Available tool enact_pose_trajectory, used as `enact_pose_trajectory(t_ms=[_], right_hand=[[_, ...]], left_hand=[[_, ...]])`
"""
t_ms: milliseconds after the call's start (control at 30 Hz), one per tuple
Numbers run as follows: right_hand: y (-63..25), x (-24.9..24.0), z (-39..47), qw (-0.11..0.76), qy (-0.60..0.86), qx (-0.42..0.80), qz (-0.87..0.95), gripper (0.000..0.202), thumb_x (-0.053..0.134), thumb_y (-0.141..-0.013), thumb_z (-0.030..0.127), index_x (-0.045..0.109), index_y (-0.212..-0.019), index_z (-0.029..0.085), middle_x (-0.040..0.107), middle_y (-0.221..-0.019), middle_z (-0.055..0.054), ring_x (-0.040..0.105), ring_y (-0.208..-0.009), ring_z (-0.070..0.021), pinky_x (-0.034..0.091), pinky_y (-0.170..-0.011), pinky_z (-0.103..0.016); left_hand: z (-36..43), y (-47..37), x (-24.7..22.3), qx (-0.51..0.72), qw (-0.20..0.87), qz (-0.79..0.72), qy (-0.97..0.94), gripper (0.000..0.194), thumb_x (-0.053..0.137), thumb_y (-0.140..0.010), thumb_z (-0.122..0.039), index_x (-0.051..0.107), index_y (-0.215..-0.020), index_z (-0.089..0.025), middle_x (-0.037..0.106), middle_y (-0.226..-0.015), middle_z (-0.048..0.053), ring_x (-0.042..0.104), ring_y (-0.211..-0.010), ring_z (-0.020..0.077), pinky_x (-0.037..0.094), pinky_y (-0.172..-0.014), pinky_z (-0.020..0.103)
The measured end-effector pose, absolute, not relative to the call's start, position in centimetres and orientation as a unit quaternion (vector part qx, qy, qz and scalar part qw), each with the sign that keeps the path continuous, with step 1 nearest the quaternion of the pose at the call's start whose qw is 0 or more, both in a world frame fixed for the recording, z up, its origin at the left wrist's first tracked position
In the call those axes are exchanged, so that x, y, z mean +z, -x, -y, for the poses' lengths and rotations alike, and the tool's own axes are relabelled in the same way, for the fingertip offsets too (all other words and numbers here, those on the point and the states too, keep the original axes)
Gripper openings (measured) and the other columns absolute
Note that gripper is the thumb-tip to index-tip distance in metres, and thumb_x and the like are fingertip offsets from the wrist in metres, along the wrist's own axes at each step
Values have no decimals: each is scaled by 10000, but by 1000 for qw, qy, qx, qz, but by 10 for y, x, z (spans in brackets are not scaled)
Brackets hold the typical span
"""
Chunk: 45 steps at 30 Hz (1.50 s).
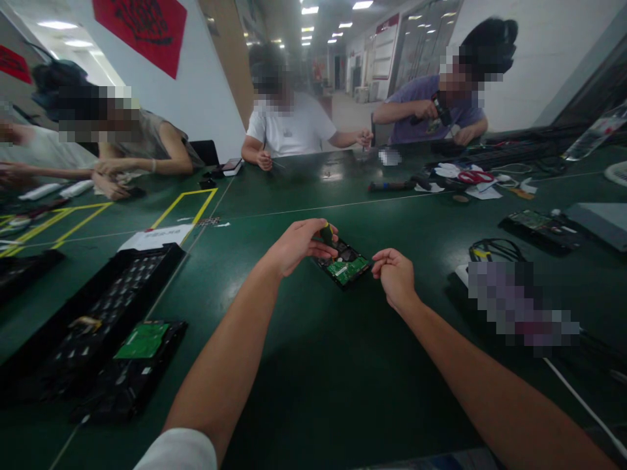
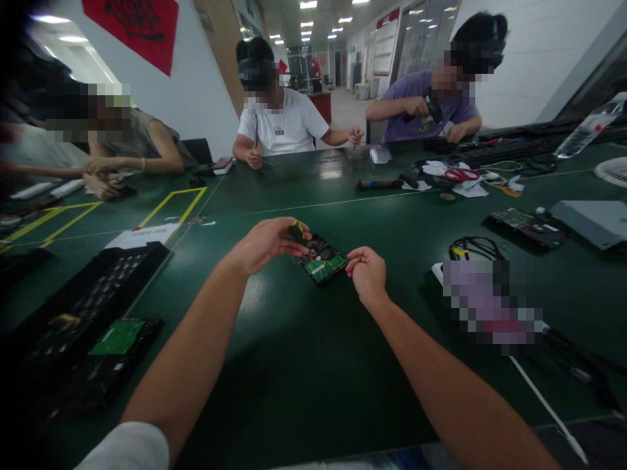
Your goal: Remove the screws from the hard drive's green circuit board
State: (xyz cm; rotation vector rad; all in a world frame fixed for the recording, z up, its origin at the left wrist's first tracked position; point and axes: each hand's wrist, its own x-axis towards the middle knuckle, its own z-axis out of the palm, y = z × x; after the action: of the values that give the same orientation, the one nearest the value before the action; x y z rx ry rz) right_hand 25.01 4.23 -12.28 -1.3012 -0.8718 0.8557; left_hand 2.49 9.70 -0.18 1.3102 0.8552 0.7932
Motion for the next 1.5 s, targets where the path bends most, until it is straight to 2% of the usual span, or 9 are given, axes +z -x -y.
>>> enact_pose_trajectory(t_ms=[233,433,633,833,967,1133,1300,1433,1500], right_hand=[[-253,-127,-43,624,565,376,387,351,445,-518,137,651,-793,211,636,-602,16,536,-534,-138,411,-539,-271],[-254,-128,-44,619,569,375,390,343,459,-528,130,654,-799,211,638,-608,14,543,-541,-145,421,-547,-279],[-255,-129,-45,619,565,378,393,349,454,-530,127,660,-798,210,640,-611,12,545,-548,-143,418,-547,-272],[-254,-132,-46,619,565,377,395,369,447,-519,127,663,-807,210,645,-608,12,541,-535,-141,427,-540,-272],[-254,-132,-46,622,565,372,395,357,449,-523,134,660,-800,213,640,-600,18,539,-528,-140,422,-536,-269],[-256,-134,-46,629,568,360,390,337,467,-543,133,665,-804,214,642,-611,16,558,-542,-146,430,-538,-273],[-271,-136,-54,641,576,334,381,326,489,-589,120,667,-845,214,662,-656,10,590,-577,-149,466,-574,-278],[-299,-135,-62,648,608,275,367,310,536,-687,119,681,-946,211,722,-818,-27,672,-716,-172,532,-686,-309],[-315,-133,-63,561,678,208,426,272,560,-771,142,714,-981,222,745,-934,-53,703,-827,-200,548,-768,-349]], left_hand=[[-92,-26,3,315,617,-390,-607,352,681,-969,-467,736,-1039,-126,740,-944,114,725,-732,163,575,-657,253],[-91,-24,4,311,630,-376,-604,315,661,-970,-440,699,-1074,-146,739,-1089,134,750,-707,178,584,-608,268],[-95,-23,0,313,660,-363,-579,279,622,-966,-405,693,-1029,-142,742,-1035,125,774,-768,220,613,-679,309],[-98,-20,1,301,639,-379,-598,314,629,-946,-417,736,-994,-126,735,-886,114,740,-725,189,592,-665,274],[-92,-23,5,307,646,-387,-582,274,673,-926,-399,692,-1034,-148,746,-1000,117,757,-711,199,610,-644,293],[-89,-25,6,315,675,-368,-556,264,711,-930,-381,625,-1056,-165,761,-1076,151,792,-799,239,652,-736,353],[-93,-22,4,324,655,-375,-570,238,675,-934,-368,696,-1000,-140,744,-1004,121,775,-769,201,639,-699,291],[-94,-21,4,335,638,-384,-577,253,653,-939,-370,711,-1031,-141,730,-978,103,765,-739,191,632,-676,283],[-93,-22,5,334,639,-384,-577,256,650,-942,-369,693,-1062,-147,736,-1015,110,770,-738,199,636,-672,297]])
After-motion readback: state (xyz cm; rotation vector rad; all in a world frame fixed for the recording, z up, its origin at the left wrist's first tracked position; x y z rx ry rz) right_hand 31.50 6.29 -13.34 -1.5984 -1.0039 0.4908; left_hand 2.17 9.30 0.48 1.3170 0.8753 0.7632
